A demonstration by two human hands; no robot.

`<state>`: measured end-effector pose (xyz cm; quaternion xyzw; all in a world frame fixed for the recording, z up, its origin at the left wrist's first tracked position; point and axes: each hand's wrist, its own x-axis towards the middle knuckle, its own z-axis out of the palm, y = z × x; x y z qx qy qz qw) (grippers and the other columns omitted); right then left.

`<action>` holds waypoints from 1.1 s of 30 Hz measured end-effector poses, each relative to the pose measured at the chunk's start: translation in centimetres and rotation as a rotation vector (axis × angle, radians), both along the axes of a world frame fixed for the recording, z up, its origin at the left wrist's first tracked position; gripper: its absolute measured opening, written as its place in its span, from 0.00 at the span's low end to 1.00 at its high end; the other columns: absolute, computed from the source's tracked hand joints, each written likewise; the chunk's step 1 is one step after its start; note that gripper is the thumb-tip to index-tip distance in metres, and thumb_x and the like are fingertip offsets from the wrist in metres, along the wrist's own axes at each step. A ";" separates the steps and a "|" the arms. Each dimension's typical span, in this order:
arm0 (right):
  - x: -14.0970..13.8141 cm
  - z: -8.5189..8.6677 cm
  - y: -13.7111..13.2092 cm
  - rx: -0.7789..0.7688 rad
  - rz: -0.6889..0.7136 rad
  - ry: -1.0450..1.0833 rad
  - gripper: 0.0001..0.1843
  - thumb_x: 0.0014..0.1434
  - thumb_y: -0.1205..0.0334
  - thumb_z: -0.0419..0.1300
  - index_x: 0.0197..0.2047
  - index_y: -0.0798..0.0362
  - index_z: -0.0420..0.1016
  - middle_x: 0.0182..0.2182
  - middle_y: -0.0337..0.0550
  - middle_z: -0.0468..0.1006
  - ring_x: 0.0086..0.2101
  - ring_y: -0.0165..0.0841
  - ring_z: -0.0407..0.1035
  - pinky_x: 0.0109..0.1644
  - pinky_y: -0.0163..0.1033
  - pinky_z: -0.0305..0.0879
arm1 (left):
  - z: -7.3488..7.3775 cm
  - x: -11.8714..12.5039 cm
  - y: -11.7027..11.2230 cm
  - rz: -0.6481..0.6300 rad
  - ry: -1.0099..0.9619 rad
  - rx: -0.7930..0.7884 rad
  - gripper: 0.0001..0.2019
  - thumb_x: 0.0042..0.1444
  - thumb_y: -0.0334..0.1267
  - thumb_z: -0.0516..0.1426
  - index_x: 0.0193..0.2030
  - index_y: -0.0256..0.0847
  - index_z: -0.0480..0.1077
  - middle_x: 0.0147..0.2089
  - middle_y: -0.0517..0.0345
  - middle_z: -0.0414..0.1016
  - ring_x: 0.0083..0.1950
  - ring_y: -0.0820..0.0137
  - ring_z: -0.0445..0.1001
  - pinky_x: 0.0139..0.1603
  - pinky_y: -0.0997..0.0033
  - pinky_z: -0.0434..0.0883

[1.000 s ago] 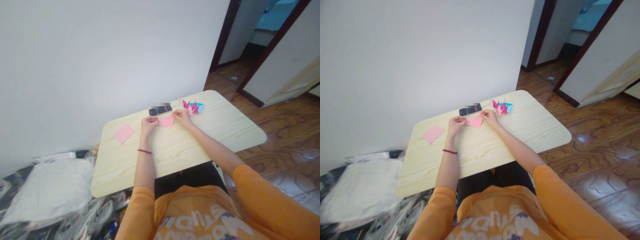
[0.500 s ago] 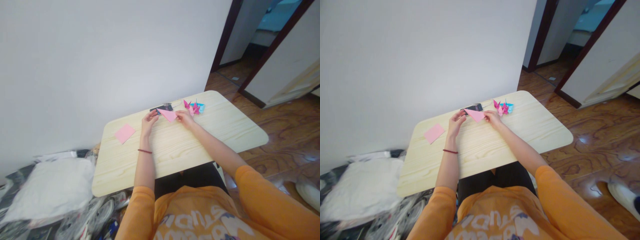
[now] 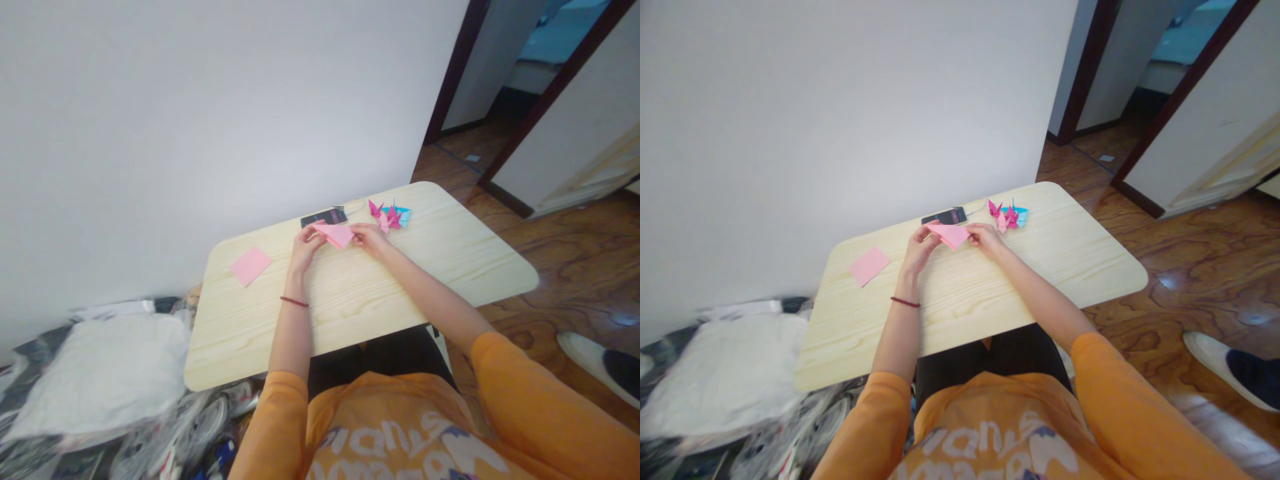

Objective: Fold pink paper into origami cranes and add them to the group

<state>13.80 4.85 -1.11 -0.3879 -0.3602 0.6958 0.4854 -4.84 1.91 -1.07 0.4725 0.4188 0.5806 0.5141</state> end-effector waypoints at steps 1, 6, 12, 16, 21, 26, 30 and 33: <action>-0.1 -0.1 0.0 0.009 -0.008 -0.015 0.05 0.41 0.68 0.65 0.23 0.58 0.72 0.19 0.38 0.71 0.18 0.21 0.58 0.19 0.28 0.47 | 0.0 0.0 0.0 0.009 0.012 0.009 0.21 0.38 0.38 0.68 0.42 0.40 0.75 0.50 0.51 0.77 0.47 0.65 0.75 0.49 0.64 0.71; -0.3 -0.7 -0.1 0.089 0.067 -0.156 0.08 0.40 0.63 0.67 0.24 0.57 0.75 0.18 0.38 0.72 0.19 0.24 0.62 0.22 0.30 0.56 | -0.3 0.1 0.1 0.065 0.012 0.007 0.15 0.38 0.39 0.68 0.35 0.38 0.74 0.46 0.50 0.78 0.45 0.65 0.76 0.47 0.65 0.71; -0.2 -0.6 -0.3 0.221 0.128 -0.223 0.18 0.44 0.62 0.63 0.41 0.53 0.77 0.27 0.38 0.76 0.24 0.26 0.65 0.22 0.29 0.59 | -0.7 0.1 0.5 0.229 -0.025 -0.111 0.20 0.39 0.46 0.68 0.36 0.35 0.73 0.38 0.49 0.79 0.40 0.64 0.77 0.43 0.64 0.74; 0.0 -0.4 -0.7 0.375 0.178 -0.252 0.32 0.46 0.67 0.58 0.58 0.46 0.67 0.41 0.40 0.76 0.29 0.27 0.67 0.24 0.28 0.63 | -0.9 -0.3 0.6 0.313 0.039 -0.195 0.26 0.37 0.42 0.69 0.45 0.35 0.72 0.37 0.49 0.79 0.36 0.64 0.78 0.41 0.61 0.75; 0.0 -0.4 -1.4 0.709 0.201 -0.430 0.39 0.46 0.75 0.52 0.62 0.41 0.63 0.57 0.45 0.65 0.36 0.27 0.69 0.32 0.30 0.68 | -1.0 -0.7 0.2 0.246 0.123 -0.261 0.39 0.35 0.37 0.70 0.58 0.36 0.64 0.35 0.49 0.79 0.34 0.62 0.78 0.40 0.58 0.75; 0.1 -0.4 -1.4 0.841 0.185 -0.587 0.26 0.46 0.75 0.53 0.46 0.48 0.78 0.56 0.47 0.62 0.42 0.33 0.69 0.33 0.33 0.69 | -0.8 -0.8 -0.4 0.151 0.134 -0.241 0.46 0.33 0.36 0.71 0.61 0.40 0.57 0.31 0.56 0.78 0.29 0.65 0.77 0.35 0.62 0.74; 0.3 -0.7 -1.1 0.867 0.165 -0.641 0.18 0.44 0.75 0.55 0.36 0.51 0.81 0.56 0.48 0.63 0.45 0.36 0.68 0.32 0.34 0.67 | -0.3 -0.8 -0.6 0.103 0.154 -0.201 0.43 0.34 0.37 0.70 0.59 0.43 0.58 0.29 0.59 0.77 0.27 0.66 0.75 0.32 0.65 0.73; 0.4 -1.1 -0.9 0.872 0.175 -0.650 0.16 0.44 0.75 0.57 0.33 0.52 0.82 0.56 0.48 0.63 0.42 0.34 0.68 0.36 0.37 0.68 | -0.2 -0.7 -0.5 0.073 0.163 -0.138 0.32 0.36 0.38 0.68 0.51 0.41 0.66 0.31 0.57 0.78 0.27 0.68 0.75 0.31 0.67 0.73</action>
